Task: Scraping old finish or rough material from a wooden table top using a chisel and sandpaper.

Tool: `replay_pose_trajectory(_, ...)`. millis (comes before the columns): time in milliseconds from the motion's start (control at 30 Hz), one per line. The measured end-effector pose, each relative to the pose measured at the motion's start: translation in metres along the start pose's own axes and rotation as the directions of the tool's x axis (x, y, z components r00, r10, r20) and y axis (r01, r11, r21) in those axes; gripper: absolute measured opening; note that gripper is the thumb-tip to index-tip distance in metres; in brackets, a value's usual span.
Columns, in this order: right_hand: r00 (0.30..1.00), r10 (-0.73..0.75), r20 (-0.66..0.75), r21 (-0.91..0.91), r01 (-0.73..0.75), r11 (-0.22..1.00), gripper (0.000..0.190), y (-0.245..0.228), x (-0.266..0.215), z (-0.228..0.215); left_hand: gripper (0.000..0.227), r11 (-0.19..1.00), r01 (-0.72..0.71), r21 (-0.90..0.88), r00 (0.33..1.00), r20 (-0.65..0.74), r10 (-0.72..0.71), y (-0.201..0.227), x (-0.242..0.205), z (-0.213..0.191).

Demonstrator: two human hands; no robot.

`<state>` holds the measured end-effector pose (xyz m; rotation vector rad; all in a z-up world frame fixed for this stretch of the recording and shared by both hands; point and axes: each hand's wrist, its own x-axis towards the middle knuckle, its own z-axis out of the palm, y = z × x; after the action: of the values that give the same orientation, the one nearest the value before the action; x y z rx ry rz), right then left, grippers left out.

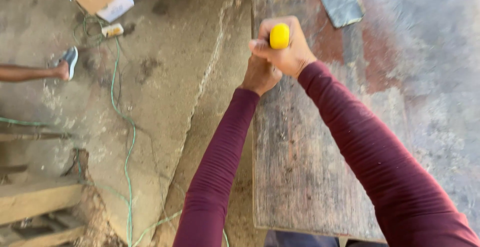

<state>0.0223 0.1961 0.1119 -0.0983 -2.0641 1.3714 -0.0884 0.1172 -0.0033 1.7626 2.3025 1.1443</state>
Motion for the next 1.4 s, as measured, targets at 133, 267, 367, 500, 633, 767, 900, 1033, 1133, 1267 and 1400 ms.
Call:
replay_pose_trajectory(133,0.986,0.166,-0.005,0.176,-0.163,0.971,0.026,-0.016,-0.011,0.007,0.012,0.999,0.041,0.033,0.988,0.149,-0.046,-0.003,-0.024,0.005)
replay_pose_trajectory(267,0.984,0.179,0.006,0.158,-0.178,0.971,0.035,-0.041,-0.04,0.007,0.013,0.989,-0.143,-0.021,0.989,0.025,0.144,0.03,-0.059,-0.004)
replay_pose_trajectory(367,0.96,0.277,0.028,0.206,-0.277,0.939,0.032,-0.065,-0.067,0.015,0.009,0.996,-0.086,0.009,0.991,0.104,0.085,0.044,-0.093,-0.005)
replay_pose_trajectory(500,0.959,0.272,0.076,0.172,-0.281,0.944,0.031,-0.09,-0.108,0.029,0.01,0.995,-0.099,0.02,0.993,0.067,0.097,0.062,-0.145,-0.012)
replay_pose_trajectory(633,0.971,0.227,0.074,0.119,-0.235,0.965,0.031,-0.108,-0.158,0.051,0.02,0.998,-0.05,0.045,0.989,0.141,0.043,0.084,-0.191,-0.019)
replay_pose_trajectory(767,0.998,0.03,0.058,-0.025,-0.028,0.999,0.025,-0.135,-0.215,0.074,0.027,0.927,-0.181,-0.329,0.984,-0.054,0.172,0.111,-0.246,-0.029)
replay_pose_trajectory(900,0.999,0.013,0.036,0.075,-0.016,0.997,0.023,-0.174,-0.264,0.079,0.02,0.82,0.08,-0.566,0.98,0.194,0.038,0.151,-0.297,-0.047)
replay_pose_trajectory(1033,0.994,0.105,0.022,0.065,-0.107,0.992,0.031,-0.156,-0.259,0.073,0.024,0.881,-0.029,-0.473,0.974,0.186,0.132,0.143,-0.278,-0.052)
replay_pose_trajectory(1133,1.0,-0.015,0.024,0.013,0.015,1.0,0.028,-0.13,-0.213,0.067,0.019,0.908,-0.061,-0.414,0.973,0.178,0.147,0.108,-0.236,-0.05)
replay_pose_trajectory(1267,0.999,0.016,0.027,0.063,-0.018,0.998,0.027,-0.094,-0.123,0.041,0.025,0.966,-0.071,-0.248,0.985,0.136,0.107,0.046,-0.134,-0.032)
replay_pose_trajectory(1400,0.998,0.058,0.026,0.077,-0.06,0.995,0.03,-0.059,-0.062,0.019,0.035,0.98,-0.198,-0.002,0.979,0.051,0.198,0.005,-0.062,-0.009)
